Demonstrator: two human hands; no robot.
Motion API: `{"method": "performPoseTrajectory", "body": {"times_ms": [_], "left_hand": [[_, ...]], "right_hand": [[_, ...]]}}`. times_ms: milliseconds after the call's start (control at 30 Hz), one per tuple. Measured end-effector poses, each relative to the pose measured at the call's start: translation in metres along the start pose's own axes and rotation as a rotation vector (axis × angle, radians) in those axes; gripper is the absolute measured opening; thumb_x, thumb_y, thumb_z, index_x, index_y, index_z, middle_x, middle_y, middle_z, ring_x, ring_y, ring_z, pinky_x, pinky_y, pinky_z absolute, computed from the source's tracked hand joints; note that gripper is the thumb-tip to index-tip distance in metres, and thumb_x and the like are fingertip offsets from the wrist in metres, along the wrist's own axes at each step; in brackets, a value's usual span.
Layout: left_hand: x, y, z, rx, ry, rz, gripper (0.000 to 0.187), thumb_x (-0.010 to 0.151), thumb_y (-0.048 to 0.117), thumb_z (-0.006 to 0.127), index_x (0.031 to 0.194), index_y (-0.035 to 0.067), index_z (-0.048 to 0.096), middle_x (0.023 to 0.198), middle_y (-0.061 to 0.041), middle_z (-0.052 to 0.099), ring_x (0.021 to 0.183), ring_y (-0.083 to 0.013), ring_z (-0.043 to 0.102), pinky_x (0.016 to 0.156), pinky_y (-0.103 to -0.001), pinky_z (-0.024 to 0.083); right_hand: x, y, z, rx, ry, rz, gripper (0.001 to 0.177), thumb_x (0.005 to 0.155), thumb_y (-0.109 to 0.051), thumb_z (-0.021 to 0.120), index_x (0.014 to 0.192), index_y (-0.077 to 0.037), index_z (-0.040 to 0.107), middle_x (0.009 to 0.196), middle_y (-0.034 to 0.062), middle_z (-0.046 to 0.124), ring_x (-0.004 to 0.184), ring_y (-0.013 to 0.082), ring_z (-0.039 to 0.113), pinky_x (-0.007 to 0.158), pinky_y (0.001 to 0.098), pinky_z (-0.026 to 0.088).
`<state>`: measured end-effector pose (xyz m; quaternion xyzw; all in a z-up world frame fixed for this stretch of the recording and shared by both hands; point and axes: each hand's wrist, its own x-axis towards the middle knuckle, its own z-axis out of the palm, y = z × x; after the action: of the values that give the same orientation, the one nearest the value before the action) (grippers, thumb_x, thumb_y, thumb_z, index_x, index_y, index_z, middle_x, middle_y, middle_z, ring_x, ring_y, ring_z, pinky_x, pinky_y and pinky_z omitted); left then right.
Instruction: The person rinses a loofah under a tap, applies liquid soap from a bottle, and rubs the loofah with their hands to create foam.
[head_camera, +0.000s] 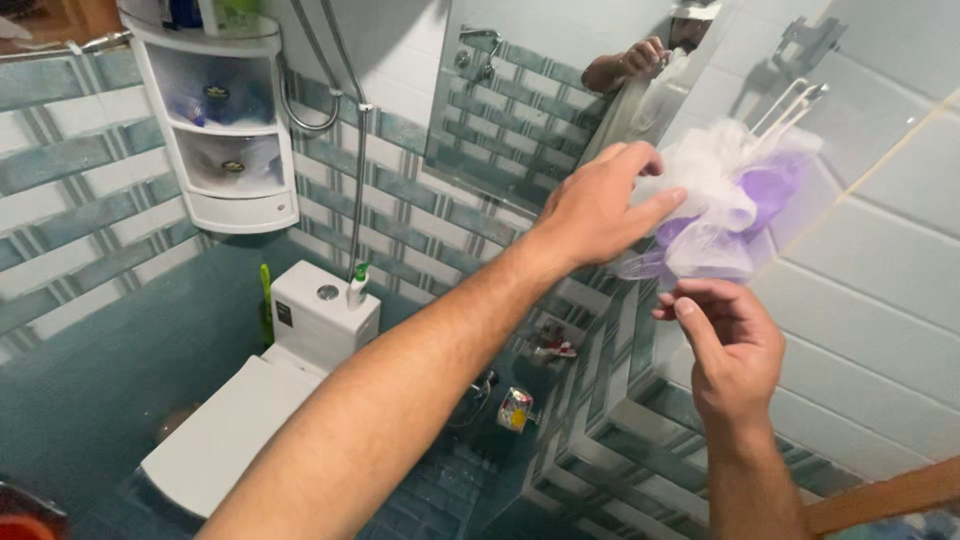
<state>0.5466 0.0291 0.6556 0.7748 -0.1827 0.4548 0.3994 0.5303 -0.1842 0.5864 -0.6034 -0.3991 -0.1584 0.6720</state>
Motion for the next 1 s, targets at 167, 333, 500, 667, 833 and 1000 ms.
{"method": "performPoseTrajectory", "body": {"times_ms": [167, 333, 500, 667, 833, 1000], "left_hand": [[0.049, 0.021, 0.043, 0.032, 0.062, 0.070, 0.042, 0.089, 0.042, 0.069, 0.117, 0.012, 0.062, 0.121, -0.012, 0.068, 0.112, -0.0345, 0.066, 0.093, -0.046, 0.053], [0.090, 0.032, 0.073, 0.136, 0.029, 0.045, 0.043, 0.086, 0.036, 0.066, 0.123, 0.014, 0.059, 0.121, -0.010, 0.070, 0.118, -0.0336, 0.065, 0.096, -0.053, 0.050], [0.120, 0.035, 0.081, 0.209, -0.134, -0.162, 0.038, 0.088, 0.032, 0.063, 0.123, 0.017, 0.059, 0.114, -0.009, 0.074, 0.114, -0.0339, 0.067, 0.099, -0.053, 0.048], [0.136, 0.026, 0.089, 0.173, -0.174, -0.228, 0.032, 0.085, 0.030, 0.064, 0.115, 0.019, 0.062, 0.108, -0.008, 0.074, 0.108, -0.0291, 0.069, 0.093, -0.046, 0.052], [0.143, 0.017, 0.099, 0.114, -0.200, -0.226, 0.016, 0.078, 0.023, 0.067, 0.094, 0.018, 0.068, 0.097, -0.004, 0.077, 0.100, -0.0246, 0.073, 0.086, -0.040, 0.056], [0.157, 0.012, 0.105, 0.017, -0.078, -0.226, 0.008, 0.075, 0.017, 0.067, 0.082, 0.018, 0.070, 0.088, -0.002, 0.078, 0.091, -0.0224, 0.073, 0.080, -0.038, 0.057]], "right_hand": [[0.012, -0.018, -0.018, -0.038, 0.032, -0.107, 0.015, 0.104, 0.003, 0.063, 0.119, 0.005, 0.063, 0.110, 0.0135, 0.069, 0.101, 0.0201, 0.069, 0.091, 0.0381, 0.061], [0.022, -0.023, -0.034, 0.009, 0.042, -0.145, 0.014, 0.107, 0.004, 0.060, 0.120, 0.006, 0.063, 0.107, 0.0154, 0.069, 0.099, 0.0210, 0.070, 0.092, 0.0397, 0.062], [0.022, -0.019, -0.043, 0.043, 0.048, -0.160, 0.013, 0.106, 0.005, 0.060, 0.119, 0.007, 0.063, 0.104, 0.0171, 0.069, 0.096, 0.0217, 0.070, 0.090, 0.0415, 0.062], [0.018, -0.014, -0.056, 0.088, 0.013, -0.169, 0.011, 0.105, 0.006, 0.059, 0.116, 0.008, 0.064, 0.102, 0.0188, 0.069, 0.094, 0.0231, 0.070, 0.087, 0.0412, 0.060], [0.012, -0.011, -0.065, 0.050, 0.044, -0.127, 0.011, 0.105, 0.006, 0.059, 0.114, 0.007, 0.064, 0.099, 0.0197, 0.069, 0.092, 0.0237, 0.070, 0.085, 0.0412, 0.060], [0.007, -0.015, -0.069, 0.035, 0.059, -0.139, 0.007, 0.105, 0.006, 0.060, 0.109, 0.008, 0.064, 0.099, 0.0196, 0.069, 0.092, 0.0237, 0.070, 0.085, 0.0412, 0.061]]}}
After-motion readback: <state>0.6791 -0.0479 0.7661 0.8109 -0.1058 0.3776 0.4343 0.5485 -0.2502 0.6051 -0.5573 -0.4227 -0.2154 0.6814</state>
